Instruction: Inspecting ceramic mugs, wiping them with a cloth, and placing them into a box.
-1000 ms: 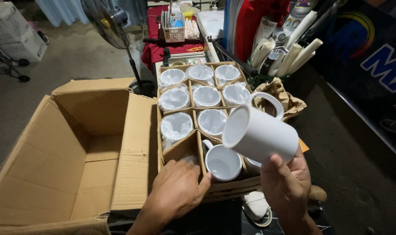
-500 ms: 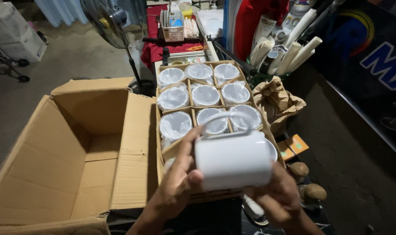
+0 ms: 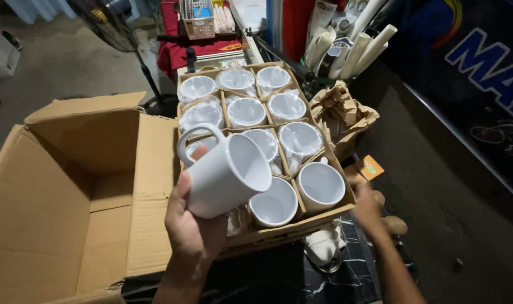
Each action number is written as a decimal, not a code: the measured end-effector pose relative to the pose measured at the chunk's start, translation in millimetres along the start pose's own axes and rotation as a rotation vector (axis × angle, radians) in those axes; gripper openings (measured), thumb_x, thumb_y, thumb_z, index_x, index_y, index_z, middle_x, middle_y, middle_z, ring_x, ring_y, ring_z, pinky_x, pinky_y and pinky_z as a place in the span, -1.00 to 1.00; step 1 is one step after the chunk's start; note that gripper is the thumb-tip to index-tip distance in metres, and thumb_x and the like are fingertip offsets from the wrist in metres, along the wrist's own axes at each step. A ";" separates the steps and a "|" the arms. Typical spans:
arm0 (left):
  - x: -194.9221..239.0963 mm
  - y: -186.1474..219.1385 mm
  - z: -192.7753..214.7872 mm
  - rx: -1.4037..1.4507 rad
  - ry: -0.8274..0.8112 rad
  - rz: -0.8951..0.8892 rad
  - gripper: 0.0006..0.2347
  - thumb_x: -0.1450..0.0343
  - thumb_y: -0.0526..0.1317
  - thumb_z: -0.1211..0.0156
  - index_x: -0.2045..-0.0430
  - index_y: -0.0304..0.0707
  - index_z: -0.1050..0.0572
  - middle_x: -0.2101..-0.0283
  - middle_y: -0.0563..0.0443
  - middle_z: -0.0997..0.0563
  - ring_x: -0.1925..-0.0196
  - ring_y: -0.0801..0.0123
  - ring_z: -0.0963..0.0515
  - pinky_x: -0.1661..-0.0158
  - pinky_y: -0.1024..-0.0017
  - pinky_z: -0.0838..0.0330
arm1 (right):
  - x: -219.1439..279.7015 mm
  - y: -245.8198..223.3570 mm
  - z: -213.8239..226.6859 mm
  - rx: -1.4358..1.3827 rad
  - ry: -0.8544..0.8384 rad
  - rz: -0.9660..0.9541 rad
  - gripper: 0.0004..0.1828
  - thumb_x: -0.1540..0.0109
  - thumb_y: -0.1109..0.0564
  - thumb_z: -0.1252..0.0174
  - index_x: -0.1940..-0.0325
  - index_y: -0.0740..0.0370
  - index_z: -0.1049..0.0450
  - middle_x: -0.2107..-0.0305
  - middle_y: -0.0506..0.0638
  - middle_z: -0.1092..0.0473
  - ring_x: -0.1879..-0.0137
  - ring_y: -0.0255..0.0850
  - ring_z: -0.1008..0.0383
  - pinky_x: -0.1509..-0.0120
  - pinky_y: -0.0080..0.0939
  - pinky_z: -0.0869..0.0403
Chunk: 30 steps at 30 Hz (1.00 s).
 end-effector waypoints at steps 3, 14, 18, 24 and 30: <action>-4.8 1.2 3.5 0.102 -0.043 0.022 -0.43 -0.48 0.00 -0.01 -0.35 -0.37 -0.23 -0.18 -0.27 -0.46 -0.18 0.03 -0.49 -0.16 0.01 -0.44 | 41.7 129.8 -74.6 0.295 -0.472 -0.140 -0.43 -0.05 0.09 -0.36 -0.13 0.27 -0.49 0.00 0.18 -0.53 -0.15 0.00 -0.54 -0.24 -0.04 -0.48; -2.5 3.2 13.4 0.225 -0.029 0.124 -0.37 -0.42 0.04 -0.07 -0.36 -0.34 -0.24 -0.17 -0.21 -0.49 -0.17 0.06 -0.51 -0.14 -0.01 -0.40 | 52.5 157.3 -31.4 0.324 0.190 -0.278 -0.29 -0.16 0.08 -0.27 -0.35 0.28 -0.23 0.10 0.29 -0.50 -0.08 0.16 -0.51 -0.22 0.10 -0.46; -3.2 1.2 19.6 0.260 -0.066 0.133 -0.37 -0.45 0.02 -0.09 -0.40 -0.36 -0.21 -0.14 -0.21 -0.50 -0.17 0.07 -0.50 -0.17 0.02 -0.36 | 22.9 13.1 77.1 0.082 0.488 -0.103 -0.56 -0.30 0.12 -0.14 -0.21 0.33 -0.23 0.14 0.16 -0.30 0.14 -0.09 -0.39 0.17 -0.05 -0.47; -0.5 -1.0 1.0 0.220 -0.140 0.131 -0.37 -0.45 -0.04 -0.07 -0.43 -0.39 -0.19 -0.23 -0.25 -0.46 -0.21 0.09 -0.48 -0.25 0.12 -0.31 | 48.1 -210.8 95.9 0.069 0.287 0.409 -0.58 -0.32 0.06 -0.20 -0.15 0.29 -0.29 0.06 0.07 -0.36 -0.11 -0.02 -0.36 -0.14 0.01 -0.40; 14.3 0.3 -24.6 0.023 -0.139 0.190 -0.40 -0.40 -0.05 -0.04 -0.40 -0.22 -0.21 -0.26 -0.25 -0.45 -0.20 0.06 -0.50 -0.23 0.14 -0.32 | 82.1 -305.9 14.6 0.046 0.012 1.019 -0.61 -0.33 -0.02 -0.29 -0.09 0.23 -0.37 -0.03 -0.03 -0.43 -0.41 0.07 -0.32 -0.52 0.09 -0.32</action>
Point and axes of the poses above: each hand's wrist, its own x-axis away from the middle knuckle, its own z-axis out of the back of the hand, y = z × x, the point moved 4 cm from there along -x, towards the middle knuckle
